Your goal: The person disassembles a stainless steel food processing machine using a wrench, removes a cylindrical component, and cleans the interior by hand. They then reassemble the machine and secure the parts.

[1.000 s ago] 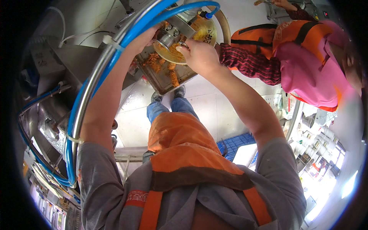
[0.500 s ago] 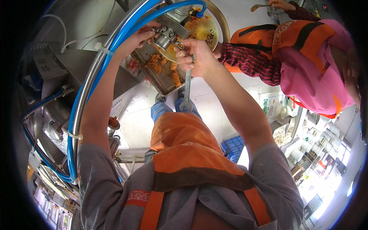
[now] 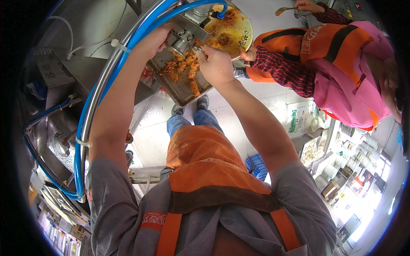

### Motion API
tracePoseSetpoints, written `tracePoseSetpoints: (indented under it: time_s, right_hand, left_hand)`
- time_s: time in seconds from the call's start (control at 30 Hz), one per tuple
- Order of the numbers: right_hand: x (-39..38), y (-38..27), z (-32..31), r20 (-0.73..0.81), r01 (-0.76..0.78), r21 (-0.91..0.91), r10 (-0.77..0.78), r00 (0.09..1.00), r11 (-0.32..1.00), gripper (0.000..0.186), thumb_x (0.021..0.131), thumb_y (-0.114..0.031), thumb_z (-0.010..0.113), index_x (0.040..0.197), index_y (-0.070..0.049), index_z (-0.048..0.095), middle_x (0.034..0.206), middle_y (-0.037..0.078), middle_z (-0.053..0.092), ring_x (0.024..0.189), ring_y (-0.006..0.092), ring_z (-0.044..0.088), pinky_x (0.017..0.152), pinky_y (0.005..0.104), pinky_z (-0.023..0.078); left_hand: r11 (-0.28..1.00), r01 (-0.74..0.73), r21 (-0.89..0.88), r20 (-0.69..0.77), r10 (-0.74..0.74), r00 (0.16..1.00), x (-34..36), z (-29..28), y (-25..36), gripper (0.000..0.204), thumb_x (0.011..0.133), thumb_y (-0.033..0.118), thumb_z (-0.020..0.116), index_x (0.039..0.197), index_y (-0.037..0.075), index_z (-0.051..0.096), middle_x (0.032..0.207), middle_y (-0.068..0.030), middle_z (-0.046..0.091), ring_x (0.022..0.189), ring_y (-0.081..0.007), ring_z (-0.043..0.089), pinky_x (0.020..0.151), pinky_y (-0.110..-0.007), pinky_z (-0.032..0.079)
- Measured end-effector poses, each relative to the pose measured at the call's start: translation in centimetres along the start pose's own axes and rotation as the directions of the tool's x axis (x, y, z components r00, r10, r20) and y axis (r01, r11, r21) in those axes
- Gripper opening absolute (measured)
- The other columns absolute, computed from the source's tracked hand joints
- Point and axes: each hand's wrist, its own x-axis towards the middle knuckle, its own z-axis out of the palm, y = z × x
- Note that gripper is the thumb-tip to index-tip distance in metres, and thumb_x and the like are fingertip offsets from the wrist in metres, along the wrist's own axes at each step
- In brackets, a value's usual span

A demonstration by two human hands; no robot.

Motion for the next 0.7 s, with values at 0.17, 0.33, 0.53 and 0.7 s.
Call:
tracePoseSetpoints:
  time_s: [0.17,0.33,0.53,0.7]
  right_hand:
    - [-0.2,0.4,0.4,-0.012,-0.006,-0.038,0.005,1.0,0.999,0.025,0.094,-0.026,0.067,0.102,-0.003,0.072,0.087,0.024,0.071,0.086,0.0431,0.07,0.077,0.0479,0.055]
    - [0.5,0.3,-0.9,0.368,-0.487,0.553,0.326,0.871,0.676,0.033,0.1,-0.032,0.06,0.108,-0.001,0.068,0.072,0.011,0.064,0.054,0.0252,0.057,0.05,0.036,0.042]
    - [0.9,0.4,-1.3,0.65,-0.724,0.664,0.334,0.683,0.187,0.026,0.102,-0.023,0.059,0.114,-0.001,0.066,0.066,-0.001,0.05,0.049,0.0085,0.04,0.044,0.0267,0.028]
    - [0.5,1.3,1.8,0.058,-0.206,0.451,0.201,0.978,0.868,0.018,0.099,-0.016,0.066,0.112,-0.004,0.064,0.071,0.001,0.059,0.05,0.0077,0.043,0.043,0.0269,0.031]
  left_hand:
    - [0.989,-0.116,0.092,-0.297,0.139,0.945,-2.7,1.8,-1.9,0.038,0.101,0.045,0.064,0.105,0.008,0.069,0.082,-0.001,0.062,0.074,-0.0112,0.057,0.062,-0.026,0.04]
    - [0.832,-0.516,0.203,-0.106,0.543,0.833,-3.0,1.3,-2.5,0.028,0.109,0.027,0.056,0.124,0.007,0.067,0.096,-0.0026,0.067,0.083,-0.0117,0.063,0.077,-0.028,0.05]
    - [0.863,-0.349,0.367,0.065,0.35,0.934,-0.4,-0.7,-0.9,0.031,0.109,0.032,0.056,0.119,0.006,0.068,0.09,-0.0029,0.068,0.082,-0.0107,0.063,0.074,-0.026,0.051]
    - [0.995,-0.033,0.099,-0.203,0.052,0.978,-2.0,1.3,-0.1,0.043,0.104,0.051,0.059,0.105,0.008,0.065,0.084,-0.0031,0.065,0.082,-0.0146,0.068,0.07,-0.028,0.053]
